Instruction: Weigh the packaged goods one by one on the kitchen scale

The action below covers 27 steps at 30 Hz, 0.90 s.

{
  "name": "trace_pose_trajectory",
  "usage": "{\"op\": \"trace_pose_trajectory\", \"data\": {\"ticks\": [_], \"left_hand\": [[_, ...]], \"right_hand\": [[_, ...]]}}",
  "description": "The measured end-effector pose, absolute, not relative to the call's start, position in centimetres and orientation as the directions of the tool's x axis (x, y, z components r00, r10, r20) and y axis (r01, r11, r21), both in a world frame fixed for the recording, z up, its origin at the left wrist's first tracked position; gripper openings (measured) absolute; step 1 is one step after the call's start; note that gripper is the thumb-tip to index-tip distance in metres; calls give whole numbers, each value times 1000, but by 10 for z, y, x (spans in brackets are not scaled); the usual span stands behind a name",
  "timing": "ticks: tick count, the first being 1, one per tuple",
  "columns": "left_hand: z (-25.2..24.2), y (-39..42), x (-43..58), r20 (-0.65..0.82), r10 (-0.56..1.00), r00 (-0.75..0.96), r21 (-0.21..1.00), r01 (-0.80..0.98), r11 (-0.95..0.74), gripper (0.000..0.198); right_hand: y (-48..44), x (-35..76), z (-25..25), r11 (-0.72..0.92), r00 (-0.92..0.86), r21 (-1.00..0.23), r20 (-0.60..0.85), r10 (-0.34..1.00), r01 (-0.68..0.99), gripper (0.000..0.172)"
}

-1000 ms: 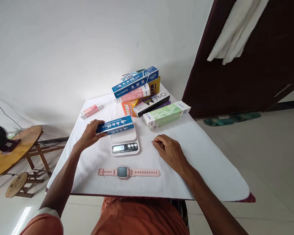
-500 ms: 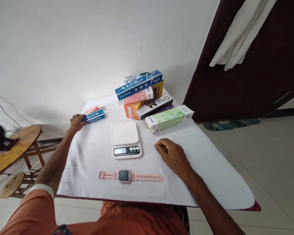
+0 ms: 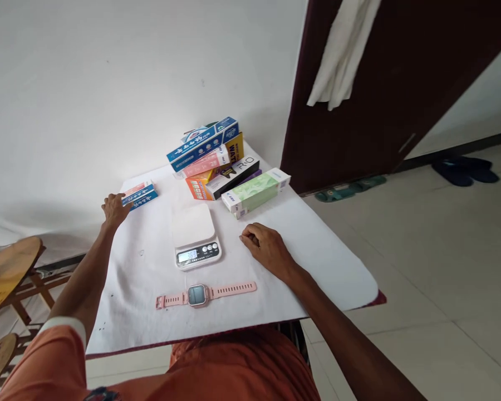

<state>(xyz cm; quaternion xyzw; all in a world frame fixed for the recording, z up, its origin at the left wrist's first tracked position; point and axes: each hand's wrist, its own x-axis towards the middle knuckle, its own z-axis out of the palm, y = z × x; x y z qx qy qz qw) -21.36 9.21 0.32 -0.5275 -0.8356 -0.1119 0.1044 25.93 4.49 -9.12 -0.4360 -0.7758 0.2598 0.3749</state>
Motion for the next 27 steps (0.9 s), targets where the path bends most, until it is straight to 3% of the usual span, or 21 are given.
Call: {"op": "trace_pose_trajectory", "data": {"ticks": [2,5,8,11,14,17,22,27], "left_hand": [[12,91,-183,416,850,-324,116,946,304,30],[26,88,-114,537,841,-65,140,990,-13,24],[32,87,-30,514,833,206,128,941,-312,25],[26,90,47,373,816,442,30,873,-487,31],[12,98,102,193,867,459,-67,888,-455,45],[1,107,130,144,922,360,-95,932,-349,50],[2,114,135,156,939,308,-10,951,-310,34],[16,87,100,239,912,333,117,923,-367,43]], "right_hand": [[45,259,-91,484,-336,-732,356,872,480,15],[45,260,-91,480,-334,-729,352,874,487,16],[44,260,-91,485,-337,-726,356,872,487,16],[45,260,-93,490,-341,-727,360,868,480,16],[46,259,-95,499,-338,-723,373,864,477,14],[48,259,-97,507,-335,-710,384,861,488,15],[47,259,-98,517,-349,-694,384,855,501,16],[46,260,-99,522,-350,-699,390,852,489,15]]}}
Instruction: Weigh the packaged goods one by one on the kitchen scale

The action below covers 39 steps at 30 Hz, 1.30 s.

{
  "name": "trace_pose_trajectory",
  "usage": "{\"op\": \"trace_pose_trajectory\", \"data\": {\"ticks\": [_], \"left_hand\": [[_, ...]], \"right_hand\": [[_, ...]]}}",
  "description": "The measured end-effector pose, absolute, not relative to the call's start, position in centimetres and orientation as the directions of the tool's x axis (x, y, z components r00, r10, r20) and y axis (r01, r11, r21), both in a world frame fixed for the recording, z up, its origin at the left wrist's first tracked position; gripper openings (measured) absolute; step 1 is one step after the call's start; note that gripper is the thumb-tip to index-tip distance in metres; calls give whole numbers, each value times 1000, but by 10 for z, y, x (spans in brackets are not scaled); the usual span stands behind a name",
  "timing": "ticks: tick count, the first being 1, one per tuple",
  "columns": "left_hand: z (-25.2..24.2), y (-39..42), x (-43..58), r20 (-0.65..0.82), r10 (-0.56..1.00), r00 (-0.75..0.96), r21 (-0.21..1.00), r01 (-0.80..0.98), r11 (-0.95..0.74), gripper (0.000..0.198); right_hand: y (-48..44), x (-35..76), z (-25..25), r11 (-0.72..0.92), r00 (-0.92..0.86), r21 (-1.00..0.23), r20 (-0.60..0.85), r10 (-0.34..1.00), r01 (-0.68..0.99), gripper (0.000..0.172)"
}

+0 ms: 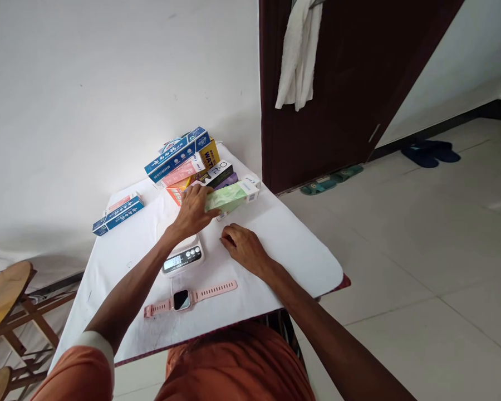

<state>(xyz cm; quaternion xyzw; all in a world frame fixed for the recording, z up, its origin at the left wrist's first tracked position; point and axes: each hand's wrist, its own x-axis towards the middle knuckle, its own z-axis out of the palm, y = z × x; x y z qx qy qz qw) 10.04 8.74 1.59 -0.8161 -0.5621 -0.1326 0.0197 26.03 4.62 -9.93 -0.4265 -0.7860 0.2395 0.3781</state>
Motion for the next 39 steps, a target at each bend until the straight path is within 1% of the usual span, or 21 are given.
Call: {"op": "trace_pose_trajectory", "data": {"ticks": [3,8,12,16,19,24,27,29,30,32,34,36,39], "left_hand": [[25,54,62,308,903,300,216,902,-373,46],[29,-2,-10,375,912,169,363,878,-312,44],[14,-25,-46,341,937,75,434,872,-228,42],[-5,-26,-58,300,952,58,487,849,-205,42],[-15,-22,-58,273,959,74,495,844,-206,43],[-22,-18,-58,262,960,96,458,864,-211,46],[-18,-21,-63,276,956,99,456,862,-220,58],[-8,-25,-68,319,945,68,486,844,-225,65],[-1,-27,-70,352,935,35,511,830,-223,65],[17,-31,-76,425,904,-48,556,801,-219,60],[34,-34,-80,483,869,-110,575,788,-221,55],[46,-35,-80,520,846,-120,562,794,-233,53],[44,-31,-73,525,849,-57,506,823,-258,52]], "right_hand": [[46,261,-100,523,-351,-703,392,850,481,15],[45,262,-99,521,-355,-710,387,851,474,15],[45,261,-97,526,-361,-710,390,847,467,16],[45,261,-96,520,-358,-714,385,851,469,16],[45,261,-97,519,-358,-714,384,851,469,17],[44,260,-96,522,-362,-714,385,849,467,18],[43,260,-96,521,-359,-712,385,850,471,17],[43,261,-95,522,-363,-711,383,850,472,17],[42,261,-95,523,-364,-709,383,849,473,17],[42,261,-94,526,-364,-707,387,847,473,17],[42,261,-93,528,-361,-707,392,847,471,16],[42,261,-93,527,-360,-707,391,847,472,16],[43,261,-93,524,-364,-705,385,848,478,16]]}}
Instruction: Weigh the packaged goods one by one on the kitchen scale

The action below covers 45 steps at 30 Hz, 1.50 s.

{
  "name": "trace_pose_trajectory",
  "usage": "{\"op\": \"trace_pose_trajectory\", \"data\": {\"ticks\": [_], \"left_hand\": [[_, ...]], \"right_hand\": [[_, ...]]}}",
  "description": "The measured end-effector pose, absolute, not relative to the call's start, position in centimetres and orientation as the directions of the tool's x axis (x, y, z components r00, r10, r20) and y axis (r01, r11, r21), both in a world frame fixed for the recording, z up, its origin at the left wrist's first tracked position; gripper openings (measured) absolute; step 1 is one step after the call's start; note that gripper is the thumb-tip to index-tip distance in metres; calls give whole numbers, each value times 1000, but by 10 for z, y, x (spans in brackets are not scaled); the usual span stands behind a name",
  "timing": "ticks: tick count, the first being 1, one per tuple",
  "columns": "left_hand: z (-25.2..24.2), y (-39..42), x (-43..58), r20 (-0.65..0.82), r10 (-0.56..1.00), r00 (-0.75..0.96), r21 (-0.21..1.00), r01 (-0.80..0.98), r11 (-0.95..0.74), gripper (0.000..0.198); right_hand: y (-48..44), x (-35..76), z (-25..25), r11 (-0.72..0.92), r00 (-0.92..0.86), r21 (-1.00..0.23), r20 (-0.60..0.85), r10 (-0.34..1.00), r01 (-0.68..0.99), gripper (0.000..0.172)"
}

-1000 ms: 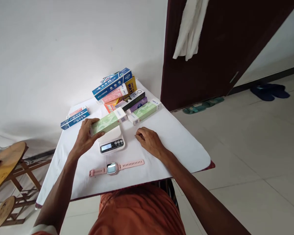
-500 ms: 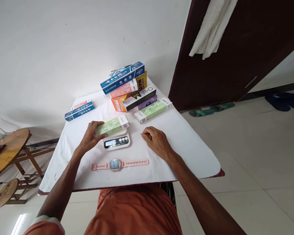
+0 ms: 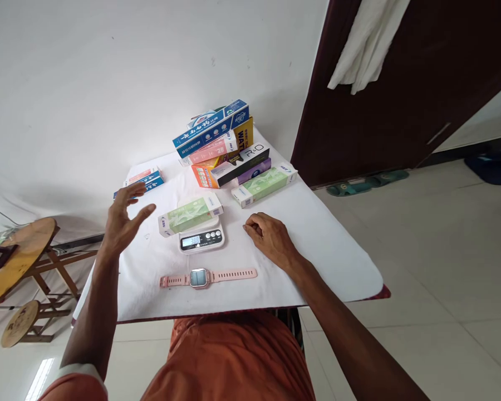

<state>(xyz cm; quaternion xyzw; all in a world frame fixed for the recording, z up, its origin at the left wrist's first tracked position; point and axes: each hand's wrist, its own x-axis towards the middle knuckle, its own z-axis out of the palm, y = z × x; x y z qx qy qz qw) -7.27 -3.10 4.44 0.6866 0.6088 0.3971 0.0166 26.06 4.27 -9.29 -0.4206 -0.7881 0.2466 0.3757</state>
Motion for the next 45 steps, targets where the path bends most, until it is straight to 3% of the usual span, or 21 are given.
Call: {"op": "trace_pose_trajectory", "data": {"ticks": [2,7,9,13,18,23,29,33,45], "left_hand": [[31,-26,-62,459,889,17,454,855,-251,53],[-8,-10,-37,123,988,97,261,957,-126,53],[-10,-7,-40,79,991,104,229,966,-119,47],[13,-4,-80,158,986,51,207,975,-84,46],[51,31,-161,288,932,-221,148,972,185,52],[57,107,-221,234,872,-431,127,902,412,55],[37,165,-255,70,879,-471,37,882,469,57],[27,173,-269,-27,875,-483,45,874,483,55],[34,172,-263,-47,872,-488,52,870,490,70]], "right_hand": [[43,261,-94,528,-367,-702,386,846,478,17],[42,262,-96,545,-374,-679,401,836,492,18],[42,262,-95,546,-375,-675,401,836,496,18],[41,262,-94,545,-385,-678,391,836,493,19],[43,262,-96,537,-372,-679,391,842,501,20],[43,262,-97,521,-359,-691,382,852,501,20],[45,263,-99,523,-350,-685,390,851,507,20],[44,264,-98,528,-359,-689,391,847,497,18],[44,263,-96,527,-361,-683,388,848,505,19]]}}
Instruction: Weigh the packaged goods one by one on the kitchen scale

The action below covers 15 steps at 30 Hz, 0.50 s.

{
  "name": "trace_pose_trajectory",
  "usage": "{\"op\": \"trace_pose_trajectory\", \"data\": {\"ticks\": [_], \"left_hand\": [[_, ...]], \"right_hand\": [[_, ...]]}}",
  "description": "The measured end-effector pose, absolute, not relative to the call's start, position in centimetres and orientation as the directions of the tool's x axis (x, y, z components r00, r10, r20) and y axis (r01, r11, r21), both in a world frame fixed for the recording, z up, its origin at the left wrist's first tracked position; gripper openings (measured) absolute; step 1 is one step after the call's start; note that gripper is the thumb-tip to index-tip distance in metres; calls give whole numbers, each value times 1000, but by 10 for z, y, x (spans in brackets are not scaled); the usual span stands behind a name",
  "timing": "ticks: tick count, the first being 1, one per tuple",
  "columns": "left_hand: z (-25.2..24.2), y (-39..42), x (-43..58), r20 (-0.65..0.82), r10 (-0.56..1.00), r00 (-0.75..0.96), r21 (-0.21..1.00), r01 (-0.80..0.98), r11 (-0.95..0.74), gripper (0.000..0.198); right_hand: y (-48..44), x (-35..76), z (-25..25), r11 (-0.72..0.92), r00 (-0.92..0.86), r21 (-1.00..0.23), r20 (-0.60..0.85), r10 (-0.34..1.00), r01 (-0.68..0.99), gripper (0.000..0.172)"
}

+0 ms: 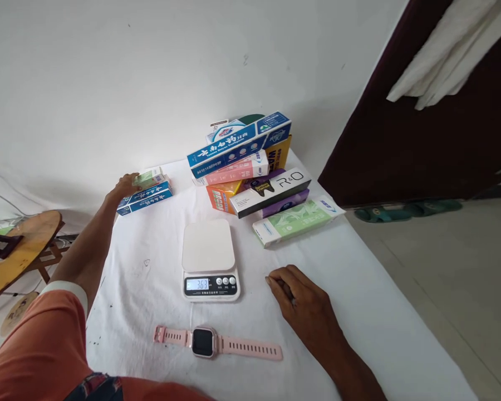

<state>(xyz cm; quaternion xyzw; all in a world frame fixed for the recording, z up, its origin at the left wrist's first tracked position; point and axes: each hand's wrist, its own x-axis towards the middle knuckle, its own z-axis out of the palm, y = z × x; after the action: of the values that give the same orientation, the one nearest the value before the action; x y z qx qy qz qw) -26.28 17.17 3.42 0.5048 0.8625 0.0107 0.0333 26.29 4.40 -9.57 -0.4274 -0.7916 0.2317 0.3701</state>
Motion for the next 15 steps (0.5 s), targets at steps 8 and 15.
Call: {"op": "trace_pose_trajectory", "data": {"ticks": [8,15], "left_hand": [[44,120,-124,590,804,-73,309,941,-140,27],[8,101,64,153,874,462,228,844,-486,34]], "right_hand": [[42,261,-92,486,-351,-707,344,871,513,22],[40,260,-97,538,-374,-658,389,842,526,20]]}}
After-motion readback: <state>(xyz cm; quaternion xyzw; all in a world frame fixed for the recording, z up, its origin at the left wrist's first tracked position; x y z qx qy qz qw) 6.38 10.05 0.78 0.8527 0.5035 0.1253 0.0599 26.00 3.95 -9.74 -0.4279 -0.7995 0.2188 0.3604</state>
